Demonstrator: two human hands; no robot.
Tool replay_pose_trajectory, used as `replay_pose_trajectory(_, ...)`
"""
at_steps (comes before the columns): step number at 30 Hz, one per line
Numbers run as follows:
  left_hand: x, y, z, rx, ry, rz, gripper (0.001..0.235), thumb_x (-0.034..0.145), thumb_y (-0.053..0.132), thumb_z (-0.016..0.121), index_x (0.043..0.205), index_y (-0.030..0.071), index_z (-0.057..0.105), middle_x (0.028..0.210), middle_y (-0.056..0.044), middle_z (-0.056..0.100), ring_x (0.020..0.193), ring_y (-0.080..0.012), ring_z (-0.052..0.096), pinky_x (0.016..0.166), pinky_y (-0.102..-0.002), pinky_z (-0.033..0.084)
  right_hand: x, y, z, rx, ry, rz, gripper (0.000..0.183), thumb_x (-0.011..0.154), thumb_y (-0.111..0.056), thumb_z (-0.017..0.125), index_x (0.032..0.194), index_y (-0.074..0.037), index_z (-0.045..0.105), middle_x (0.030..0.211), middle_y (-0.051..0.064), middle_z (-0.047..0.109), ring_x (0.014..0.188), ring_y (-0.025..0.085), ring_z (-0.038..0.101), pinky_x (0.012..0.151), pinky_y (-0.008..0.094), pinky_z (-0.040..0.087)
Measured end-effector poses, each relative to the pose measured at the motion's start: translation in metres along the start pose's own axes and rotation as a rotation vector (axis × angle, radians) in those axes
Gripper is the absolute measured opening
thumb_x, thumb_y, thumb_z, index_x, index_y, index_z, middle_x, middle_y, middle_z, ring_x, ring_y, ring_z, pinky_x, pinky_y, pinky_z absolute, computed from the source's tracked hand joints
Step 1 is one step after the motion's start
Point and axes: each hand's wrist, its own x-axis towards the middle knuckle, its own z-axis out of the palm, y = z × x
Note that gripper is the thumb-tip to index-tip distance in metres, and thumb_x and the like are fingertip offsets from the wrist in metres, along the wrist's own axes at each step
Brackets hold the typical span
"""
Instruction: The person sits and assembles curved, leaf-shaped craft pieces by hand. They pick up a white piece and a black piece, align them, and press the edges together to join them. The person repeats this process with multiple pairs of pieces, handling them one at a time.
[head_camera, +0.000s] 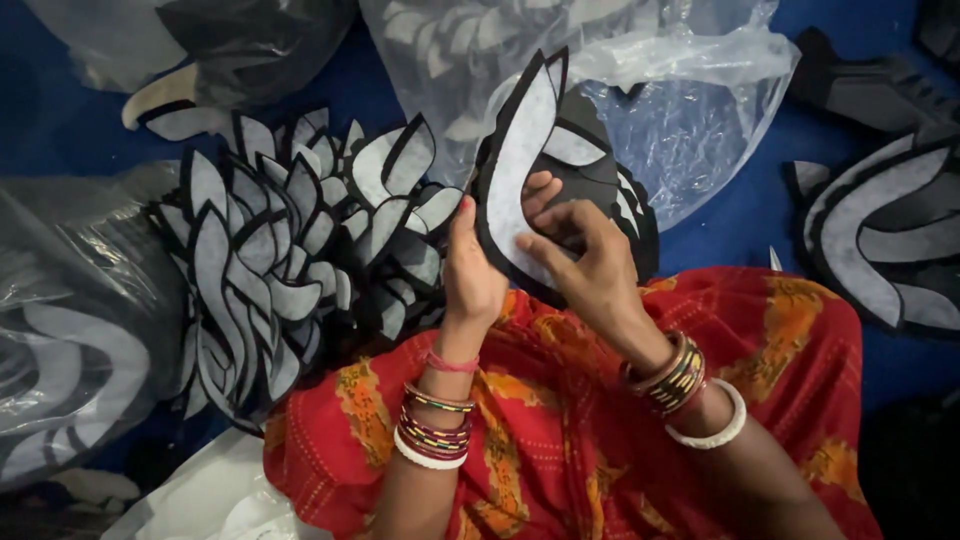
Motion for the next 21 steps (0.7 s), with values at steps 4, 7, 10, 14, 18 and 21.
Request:
replay_pose_trajectory(4, 0.001, -0.001, 0.005, 0.103, 0.086, 0.051, 0.070, 0.110, 0.047, 0.027, 0.154, -0.005, 0.040, 0.152, -0.019, 0.052, 0.144, -0.0308, 0.050, 0.123, -0.045, 0.037, 0.005, -0.004, -0.006, -0.095, 0.077, -0.129, 0.031, 0.083, -0.017, 0.087, 0.104, 0.001, 0.072, 0.096, 0.013, 0.065, 0.083, 0.021, 0.064, 0.073, 0.030, 0.053)
replay_pose_trajectory(7, 0.003, -0.001, 0.005, 0.074, 0.120, 0.098, 0.062, 0.111, 0.042, 0.030, 0.154, -0.002, 0.040, 0.151, -0.020, 0.052, 0.140, -0.0317, 0.053, 0.123, -0.044, 0.038, 0.005, 0.011, -0.006, 0.028, 0.019, -0.007, 0.026, 0.086, -0.016, 0.084, 0.103, 0.000, 0.073, 0.091, 0.008, 0.069, 0.081, 0.014, 0.063, 0.072, 0.026, 0.052)
replay_pose_trajectory(10, -0.002, 0.000, -0.003, 0.034, 0.080, 0.049, 0.064, 0.114, 0.042, 0.030, 0.153, -0.007, 0.043, 0.150, -0.024, 0.055, 0.136, -0.0316, 0.055, 0.120, -0.043, 0.039, 0.008, 0.015, -0.011, 0.285, -0.072, 0.225, 0.018, 0.093, -0.015, 0.079, 0.102, -0.002, 0.072, 0.088, 0.001, 0.072, 0.080, 0.006, 0.064, 0.072, 0.022, 0.051)
replay_pose_trajectory(14, -0.001, -0.014, -0.012, -0.032, 0.058, 0.034, 0.061, 0.116, 0.039, 0.032, 0.152, -0.010, 0.043, 0.151, -0.023, 0.053, 0.138, -0.0316, 0.055, 0.122, -0.044, 0.039, 0.012, 0.025, -0.007, 0.459, -0.043, 0.251, 0.018, 0.093, -0.012, 0.078, 0.106, -0.001, 0.071, 0.094, 0.000, 0.072, 0.085, 0.005, 0.064, 0.076, 0.021, 0.051)
replay_pose_trajectory(18, 0.000, -0.008, 0.001, -0.021, 0.034, -0.017, 0.061, 0.114, 0.040, 0.028, 0.154, -0.005, 0.040, 0.153, -0.019, 0.052, 0.141, -0.0298, 0.051, 0.124, -0.042, 0.037, 0.011, 0.026, -0.001, 0.506, 0.001, 0.188, 0.022, 0.092, -0.009, 0.078, 0.110, 0.000, 0.069, 0.098, 0.000, 0.073, 0.089, 0.005, 0.066, 0.081, 0.021, 0.054)
replay_pose_trajectory(21, 0.000, -0.004, 0.007, 0.050, -0.007, 0.004, 0.064, 0.114, 0.041, 0.027, 0.154, -0.007, 0.041, 0.153, -0.020, 0.052, 0.144, -0.0301, 0.050, 0.125, -0.043, 0.036, 0.009, 0.024, 0.002, 0.475, 0.006, 0.185, 0.022, 0.092, -0.009, 0.078, 0.110, 0.000, 0.069, 0.097, 0.001, 0.073, 0.088, 0.005, 0.067, 0.080, 0.021, 0.054)
